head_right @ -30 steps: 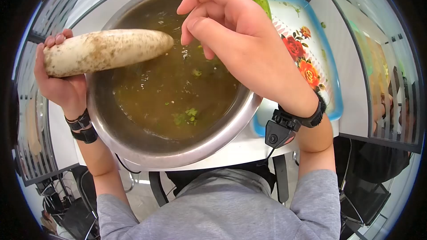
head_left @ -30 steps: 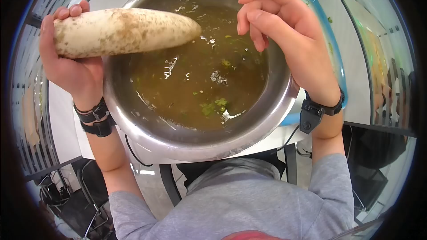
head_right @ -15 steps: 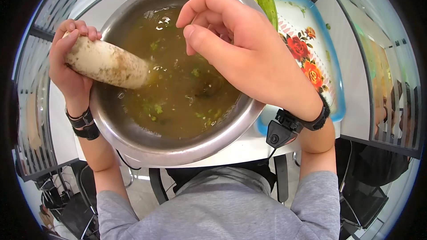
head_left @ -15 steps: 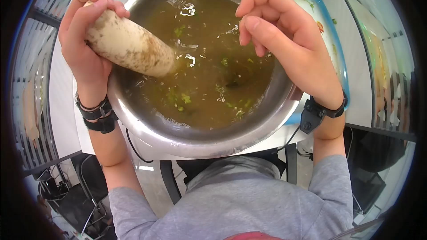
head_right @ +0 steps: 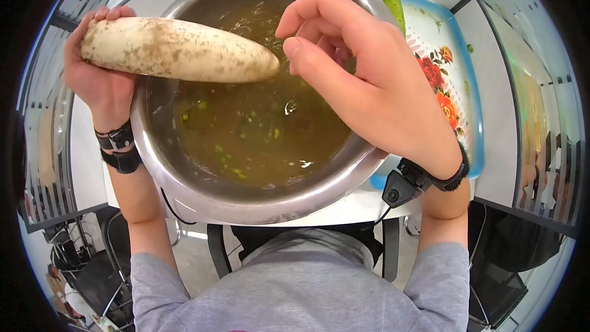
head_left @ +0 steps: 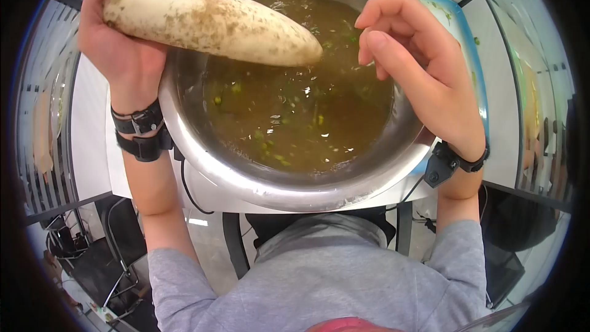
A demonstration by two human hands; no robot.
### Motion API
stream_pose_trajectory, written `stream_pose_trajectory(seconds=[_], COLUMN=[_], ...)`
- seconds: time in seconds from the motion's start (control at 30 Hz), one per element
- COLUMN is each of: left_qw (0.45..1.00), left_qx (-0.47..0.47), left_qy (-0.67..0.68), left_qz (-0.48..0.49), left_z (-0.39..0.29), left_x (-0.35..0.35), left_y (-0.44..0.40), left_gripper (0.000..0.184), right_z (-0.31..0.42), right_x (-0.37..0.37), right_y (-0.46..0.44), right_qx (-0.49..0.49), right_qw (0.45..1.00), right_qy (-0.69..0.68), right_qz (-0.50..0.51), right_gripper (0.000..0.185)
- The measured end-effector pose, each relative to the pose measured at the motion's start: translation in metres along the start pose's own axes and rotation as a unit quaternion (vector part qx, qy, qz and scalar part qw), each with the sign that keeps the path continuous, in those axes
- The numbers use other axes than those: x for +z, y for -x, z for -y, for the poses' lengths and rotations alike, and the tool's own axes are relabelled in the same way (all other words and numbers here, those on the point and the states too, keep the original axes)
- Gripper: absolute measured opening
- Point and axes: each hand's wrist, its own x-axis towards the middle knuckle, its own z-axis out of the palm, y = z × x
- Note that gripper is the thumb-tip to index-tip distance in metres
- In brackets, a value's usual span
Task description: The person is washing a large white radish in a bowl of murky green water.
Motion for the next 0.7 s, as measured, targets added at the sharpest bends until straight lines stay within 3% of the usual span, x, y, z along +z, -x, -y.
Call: stream_pose_trajectory(seconds=[0.13,0.3,0.37,0.43,0.5,0.6,0.7], left_qw=[0.994,0.982,0.973,0.964,0.927,0.912,0.928], left_qx=[-0.082,-0.081,0.036,0.057,0.186,0.248,0.258], left_qy=[-0.032,-0.162,-0.227,-0.259,-0.321,-0.325,-0.266], left_qz=[0.066,0.059,0.019,0.027,0.045,-0.018,-0.022], left_z=[0.005,0.018,0.026,0.028,0.032,0.037,0.038], left_x=[0.002,0.025,0.048,0.043,0.037,0.044,0.037], left_y=[-0.001,0.006,0.017,0.016,0.014,0.016,0.013], left_gripper=[0.017,0.014,0.012,0.010,0.011,0.012,0.012], right_z=[0.001,0.002,0.003,0.001,0.004,0.007,0.004], right_x=[0.002,0.002,0.003,0.005,0.006,0.008,0.009], right_y=[0.002,0.001,0.001,0.000,0.000,0.000,0.001], right_qx=[0.004,0.003,0.012,0.003,-0.010,-0.012,-0.067], right_qw=[1.000,0.999,0.997,0.997,0.996,0.993,0.985], right_qy=[0.008,0.035,0.068,0.077,0.089,0.119,0.160], right_qz=[-0.001,0.017,0.025,0.024,0.021,0.012,-0.005], right_gripper=[0.016,0.015,0.013,0.013,0.012,0.011,0.011])
